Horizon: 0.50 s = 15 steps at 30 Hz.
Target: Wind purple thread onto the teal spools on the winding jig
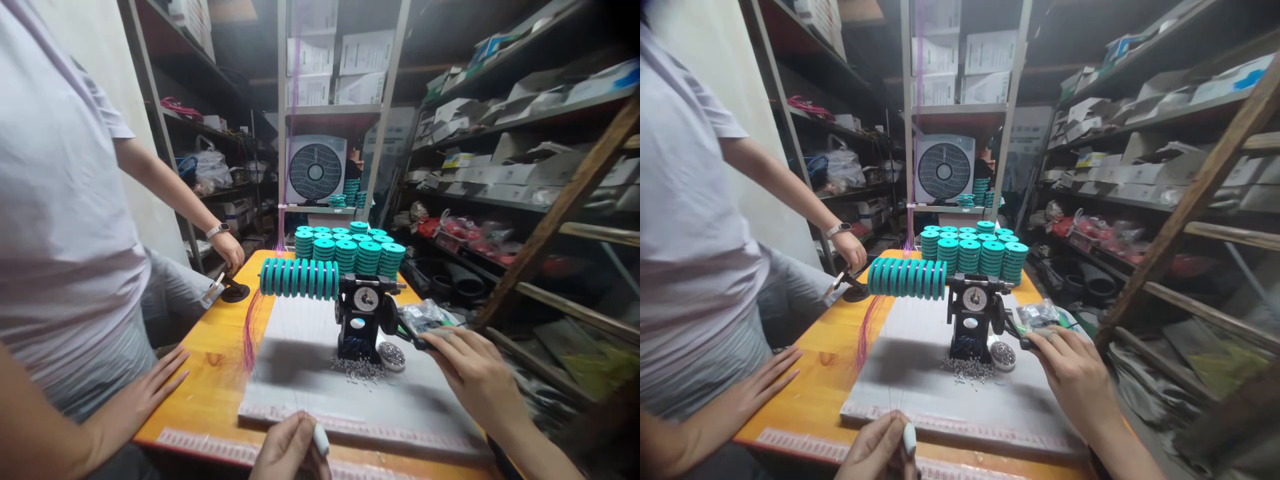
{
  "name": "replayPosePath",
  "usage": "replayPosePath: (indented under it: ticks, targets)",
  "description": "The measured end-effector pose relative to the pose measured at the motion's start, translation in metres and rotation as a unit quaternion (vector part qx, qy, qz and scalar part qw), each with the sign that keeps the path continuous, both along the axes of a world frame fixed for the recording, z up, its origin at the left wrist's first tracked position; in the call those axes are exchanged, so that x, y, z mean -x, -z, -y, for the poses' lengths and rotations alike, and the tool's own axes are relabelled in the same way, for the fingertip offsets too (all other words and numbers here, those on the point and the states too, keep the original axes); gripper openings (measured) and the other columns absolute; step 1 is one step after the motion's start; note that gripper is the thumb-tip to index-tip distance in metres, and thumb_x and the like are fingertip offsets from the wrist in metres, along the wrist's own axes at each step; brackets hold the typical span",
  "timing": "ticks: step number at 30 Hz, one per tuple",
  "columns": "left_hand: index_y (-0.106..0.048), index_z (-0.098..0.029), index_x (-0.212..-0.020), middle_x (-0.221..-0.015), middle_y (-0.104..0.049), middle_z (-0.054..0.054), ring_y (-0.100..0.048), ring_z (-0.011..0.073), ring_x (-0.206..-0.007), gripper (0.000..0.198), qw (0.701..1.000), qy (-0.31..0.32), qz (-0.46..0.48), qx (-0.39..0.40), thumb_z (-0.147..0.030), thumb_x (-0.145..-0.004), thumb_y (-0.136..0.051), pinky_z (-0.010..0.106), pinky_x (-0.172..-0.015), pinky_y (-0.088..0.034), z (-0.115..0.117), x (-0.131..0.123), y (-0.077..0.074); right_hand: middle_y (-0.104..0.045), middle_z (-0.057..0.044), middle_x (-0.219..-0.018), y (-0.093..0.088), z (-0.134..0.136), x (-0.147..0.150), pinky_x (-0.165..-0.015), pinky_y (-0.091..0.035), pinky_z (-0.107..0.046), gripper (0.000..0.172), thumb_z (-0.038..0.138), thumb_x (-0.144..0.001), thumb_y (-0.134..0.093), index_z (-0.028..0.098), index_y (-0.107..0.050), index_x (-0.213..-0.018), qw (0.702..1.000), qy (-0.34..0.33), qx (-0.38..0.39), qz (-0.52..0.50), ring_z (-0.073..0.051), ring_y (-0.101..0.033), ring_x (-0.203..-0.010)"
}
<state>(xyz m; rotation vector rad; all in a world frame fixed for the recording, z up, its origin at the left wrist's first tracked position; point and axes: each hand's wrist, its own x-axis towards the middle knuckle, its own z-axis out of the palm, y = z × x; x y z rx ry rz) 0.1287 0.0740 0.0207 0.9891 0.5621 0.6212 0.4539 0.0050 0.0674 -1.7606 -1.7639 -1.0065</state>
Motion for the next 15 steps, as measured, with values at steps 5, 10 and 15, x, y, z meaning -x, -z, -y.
replayPosePath:
  ticks: [5,10,15]
  targets:
    - [-0.051,-0.016,-0.071,-0.049,-0.062,0.002,-0.064,0.0169,-0.045,0.046,0.997,0.007,0.017,-0.068,-0.06,-0.083,-0.051,0.023,-0.048,-0.043,-0.013,-0.001,-0.028,-0.069,-0.007,-0.105,-0.007,0.0,-0.002,-0.092,-0.04,-0.047,0.028,0.034,-0.091,-0.047,0.024,-0.063,-0.112,1.0,0.002,-0.012,0.003,-0.029,-0.056,-0.104]
    - [-0.054,-0.015,-0.073,-0.052,-0.06,0.002,-0.065,0.0172,-0.048,0.045,0.986,0.01,-0.002,-0.165,-0.056,-0.087,-0.047,0.025,-0.053,-0.045,-0.014,0.002,-0.045,-0.07,-0.007,-0.1,-0.01,0.0,-0.003,-0.09,-0.039,-0.047,0.028,0.034,-0.09,-0.048,0.024,-0.062,-0.112,1.0,-0.001,-0.013,0.021,-0.031,-0.056,-0.104]
    - [-0.053,-0.015,-0.074,-0.054,-0.063,0.002,-0.065,0.0157,-0.052,0.041,0.985,0.008,-0.027,-0.168,-0.052,-0.09,-0.044,0.024,-0.056,-0.045,-0.018,0.004,-0.044,-0.07,-0.008,-0.102,-0.012,-0.001,-0.002,-0.091,-0.039,-0.048,0.028,0.033,-0.089,-0.05,0.023,-0.062,-0.113,1.0,0.001,-0.019,0.02,-0.031,-0.055,-0.103]
